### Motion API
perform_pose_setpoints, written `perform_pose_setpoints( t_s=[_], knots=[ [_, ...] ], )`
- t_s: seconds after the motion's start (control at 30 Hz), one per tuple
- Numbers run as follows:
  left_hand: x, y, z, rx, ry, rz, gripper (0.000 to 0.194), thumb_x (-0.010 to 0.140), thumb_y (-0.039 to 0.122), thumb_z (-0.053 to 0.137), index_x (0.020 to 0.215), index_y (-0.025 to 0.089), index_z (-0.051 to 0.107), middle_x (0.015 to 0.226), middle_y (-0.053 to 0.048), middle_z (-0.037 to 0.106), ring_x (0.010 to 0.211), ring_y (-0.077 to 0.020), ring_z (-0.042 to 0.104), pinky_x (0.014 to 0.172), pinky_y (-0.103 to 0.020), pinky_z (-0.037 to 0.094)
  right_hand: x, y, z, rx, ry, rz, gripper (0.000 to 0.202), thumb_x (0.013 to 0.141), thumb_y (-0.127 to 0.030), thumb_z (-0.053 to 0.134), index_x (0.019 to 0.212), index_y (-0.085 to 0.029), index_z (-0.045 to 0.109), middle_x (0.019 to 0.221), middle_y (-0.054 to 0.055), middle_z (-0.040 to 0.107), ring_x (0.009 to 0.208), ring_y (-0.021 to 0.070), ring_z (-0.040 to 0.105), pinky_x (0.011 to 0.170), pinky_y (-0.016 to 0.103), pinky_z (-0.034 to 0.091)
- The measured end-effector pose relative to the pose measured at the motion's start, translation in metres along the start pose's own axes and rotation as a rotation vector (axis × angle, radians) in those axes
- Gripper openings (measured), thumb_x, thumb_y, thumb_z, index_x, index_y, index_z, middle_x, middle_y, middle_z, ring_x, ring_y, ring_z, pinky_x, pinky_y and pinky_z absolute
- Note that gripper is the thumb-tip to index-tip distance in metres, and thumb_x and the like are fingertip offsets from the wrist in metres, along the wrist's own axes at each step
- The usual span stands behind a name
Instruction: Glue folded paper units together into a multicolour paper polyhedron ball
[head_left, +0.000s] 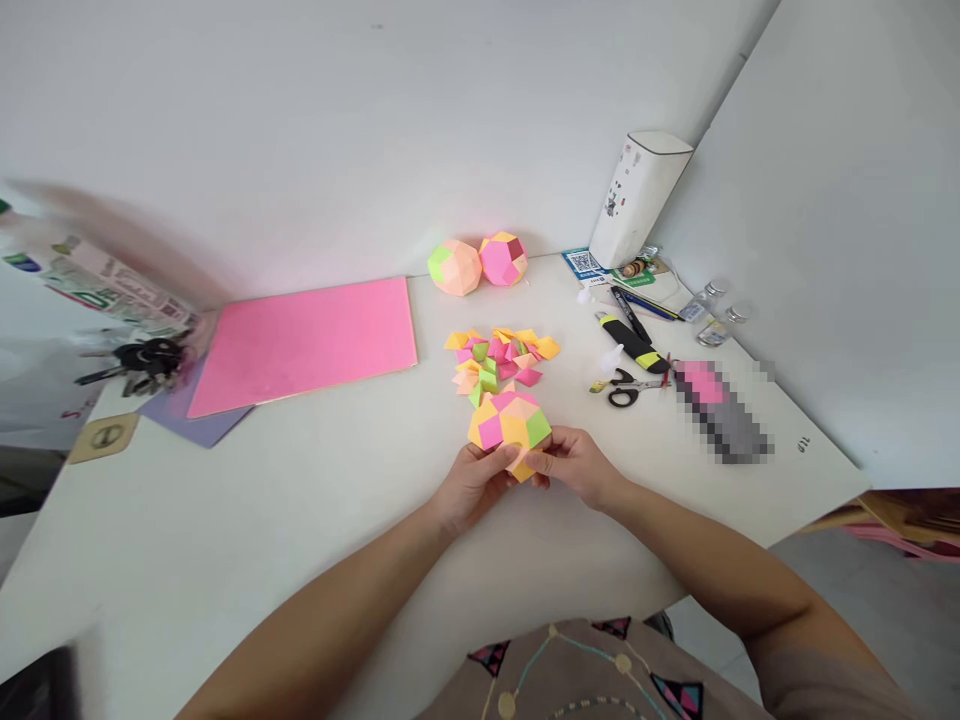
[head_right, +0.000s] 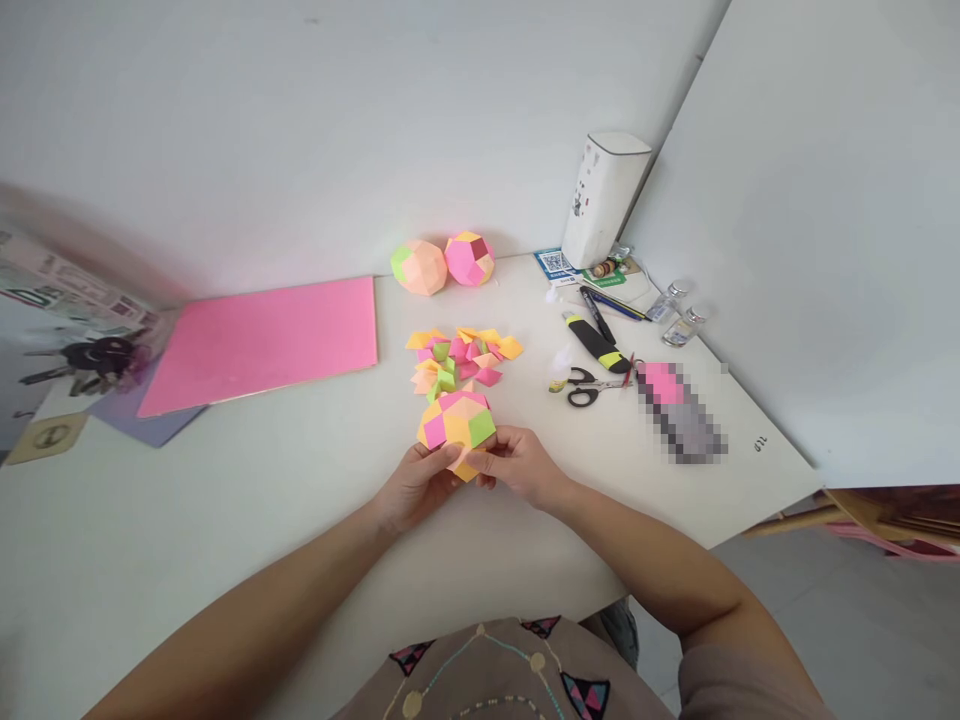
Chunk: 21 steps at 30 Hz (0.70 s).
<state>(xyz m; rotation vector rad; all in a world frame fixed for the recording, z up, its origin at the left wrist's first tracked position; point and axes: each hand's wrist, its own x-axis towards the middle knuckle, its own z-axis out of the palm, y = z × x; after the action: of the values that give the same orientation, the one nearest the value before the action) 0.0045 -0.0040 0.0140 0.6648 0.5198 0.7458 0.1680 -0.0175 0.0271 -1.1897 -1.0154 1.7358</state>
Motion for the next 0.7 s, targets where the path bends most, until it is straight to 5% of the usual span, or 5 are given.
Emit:
perform_pose_setpoints(
  t_s=[0.7],
  knots=[
    [0.0007,-0.0022,-0.0034,0.011,0.044,-0.02,0.019,0.08,0.031,0.066,0.081,0.012,0.064,0.07,-0.005,0.062,0.066,-0.017,0.06,0.064,-0.031,0.043,0.0002,-0.0001,-0.0018,0.005,-0.013,-0.017,0.028,0.064,-0.038,0.079,0.068,-0.015,0.063,0.058,-0.002,0.063,0.05,0.01,0.056,0.049,0.025,0.043]
  ],
)
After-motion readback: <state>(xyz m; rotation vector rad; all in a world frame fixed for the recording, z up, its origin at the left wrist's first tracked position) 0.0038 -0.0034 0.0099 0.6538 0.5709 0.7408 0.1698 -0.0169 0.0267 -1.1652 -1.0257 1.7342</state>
